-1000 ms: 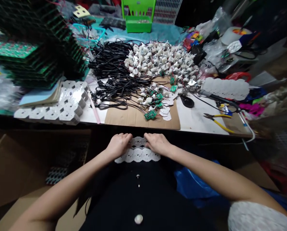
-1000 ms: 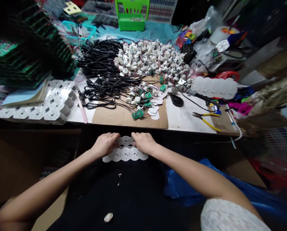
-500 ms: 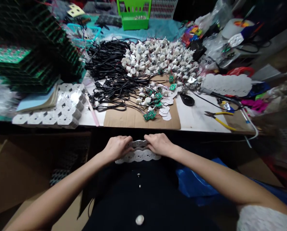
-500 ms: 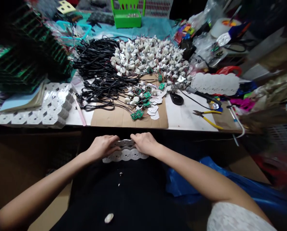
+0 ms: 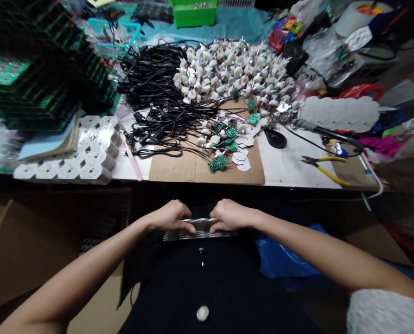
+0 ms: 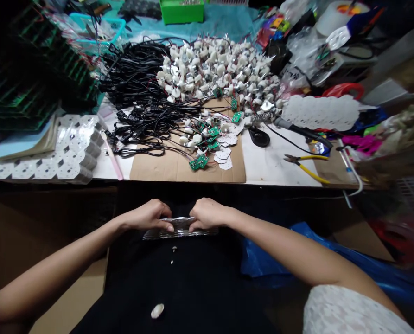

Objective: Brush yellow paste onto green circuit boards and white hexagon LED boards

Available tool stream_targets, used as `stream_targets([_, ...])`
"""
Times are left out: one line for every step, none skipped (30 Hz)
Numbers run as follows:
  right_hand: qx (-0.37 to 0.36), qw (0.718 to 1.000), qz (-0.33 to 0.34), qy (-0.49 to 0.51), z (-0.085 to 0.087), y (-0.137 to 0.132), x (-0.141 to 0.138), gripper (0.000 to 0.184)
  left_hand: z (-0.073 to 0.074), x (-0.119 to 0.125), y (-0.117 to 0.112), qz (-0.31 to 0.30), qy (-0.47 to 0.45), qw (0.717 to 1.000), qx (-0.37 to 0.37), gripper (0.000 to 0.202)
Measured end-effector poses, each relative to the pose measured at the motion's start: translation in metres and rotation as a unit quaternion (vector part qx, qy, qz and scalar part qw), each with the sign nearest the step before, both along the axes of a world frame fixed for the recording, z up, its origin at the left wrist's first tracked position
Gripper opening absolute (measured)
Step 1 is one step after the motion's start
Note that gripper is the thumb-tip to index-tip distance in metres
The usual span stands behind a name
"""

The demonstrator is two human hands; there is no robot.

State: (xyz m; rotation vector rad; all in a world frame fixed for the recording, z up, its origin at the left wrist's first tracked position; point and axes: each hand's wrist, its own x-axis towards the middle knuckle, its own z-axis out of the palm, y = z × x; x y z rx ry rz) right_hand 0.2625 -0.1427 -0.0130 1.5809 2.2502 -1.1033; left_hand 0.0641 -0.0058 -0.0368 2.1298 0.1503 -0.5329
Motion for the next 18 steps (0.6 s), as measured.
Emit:
stream_targets([-0.015, 1.0, -0.003, 0.022, -0.002, 0.003, 0.002, 0.038, -0.002, 0.002, 0.004, 0.002, 0.017, 0.999, -0.034, 0.054])
stream_targets([-0.04, 0.998, -0.012, 0.049, -0.005, 0.005, 0.005, 0.037, -0.005, 0.004, 0.007, 0.006, 0.046, 0.996, -0.077, 0.053])
stream_targets([-0.075, 0.994, -0.025, 0.079, -0.008, 0.008, 0.008, 0.036, -0.008, 0.007, 0.011, 0.013, 0.084, 0.988, -0.126, 0.053])
stream_targets([-0.118, 0.986, -0.042, 0.11, -0.013, 0.012, 0.011, 0.034, -0.012, 0.009, 0.014, 0.023, 0.127, 0.976, -0.177, 0.054])
stream_targets([-0.163, 0.975, -0.062, 0.136, -0.017, 0.015, 0.014, 0.033, -0.016, 0.012, 0.017, 0.036, 0.171, 0.959, -0.223, 0.054])
stream_targets([-0.203, 0.963, -0.083, 0.155, -0.022, 0.018, 0.017, 0.032, -0.02, 0.014, 0.019, 0.051, 0.209, 0.942, -0.258, 0.055])
stream_targets([-0.228, 0.955, -0.099, 0.163, -0.025, 0.021, 0.019, 0.032, -0.024, 0.016, 0.021, 0.067, 0.235, 0.929, -0.278, 0.055])
stream_targets([-0.236, 0.952, -0.108, 0.161, -0.028, 0.023, 0.021, 0.032, -0.027, 0.018, 0.022, 0.079, 0.246, 0.924, -0.281, 0.055])
stream_targets([-0.225, 0.956, -0.11, 0.15, -0.03, 0.025, 0.022, 0.033, -0.029, 0.018, 0.022, 0.085, 0.237, 0.93, -0.268, 0.054])
stream_targets([-0.199, 0.965, -0.106, 0.136, -0.03, 0.026, 0.023, 0.035, -0.03, 0.018, 0.022, 0.086, 0.207, 0.945, -0.239, 0.052])
stream_targets([-0.165, 0.974, -0.098, 0.122, -0.029, 0.026, 0.023, 0.036, -0.029, 0.017, 0.02, 0.08, 0.16, 0.964, -0.198, 0.05])
stream_targets([-0.129, 0.982, -0.087, 0.109, -0.028, 0.026, 0.023, 0.037, -0.028, 0.016, 0.019, 0.069, 0.105, 0.98, -0.153, 0.049])
stream_targets([-0.098, 0.987, -0.077, 0.098, -0.027, 0.026, 0.023, 0.037, -0.026, 0.014, 0.016, 0.057, 0.055, 0.991, -0.111, 0.047])
stream_targets([-0.072, 0.991, -0.067, 0.089, -0.025, 0.025, 0.022, 0.036, -0.024, 0.012, 0.014, 0.047, 0.015, 0.996, -0.075, 0.046])
stream_targets([-0.05, 0.994, -0.059, 0.078, -0.024, 0.024, 0.021, 0.034, -0.023, 0.01, 0.011, 0.042, -0.012, 0.998, -0.044, 0.045])
stream_targets([-0.031, 0.996, -0.051, 0.061, -0.024, 0.023, 0.02, 0.033, -0.021, 0.008, 0.009, 0.039, -0.028, 0.999, -0.016, 0.044])
stream_targets([-0.013, 0.998, -0.044, 0.041, -0.025, 0.021, 0.019, 0.031, -0.021, 0.006, 0.006, 0.036, -0.038, 0.998, 0.016, 0.042])
stream_targets([0.006, 0.999, -0.038, 0.021, -0.026, 0.02, 0.017, 0.029, -0.021, 0.004, 0.003, 0.035, -0.048, 0.997, 0.053, 0.041])
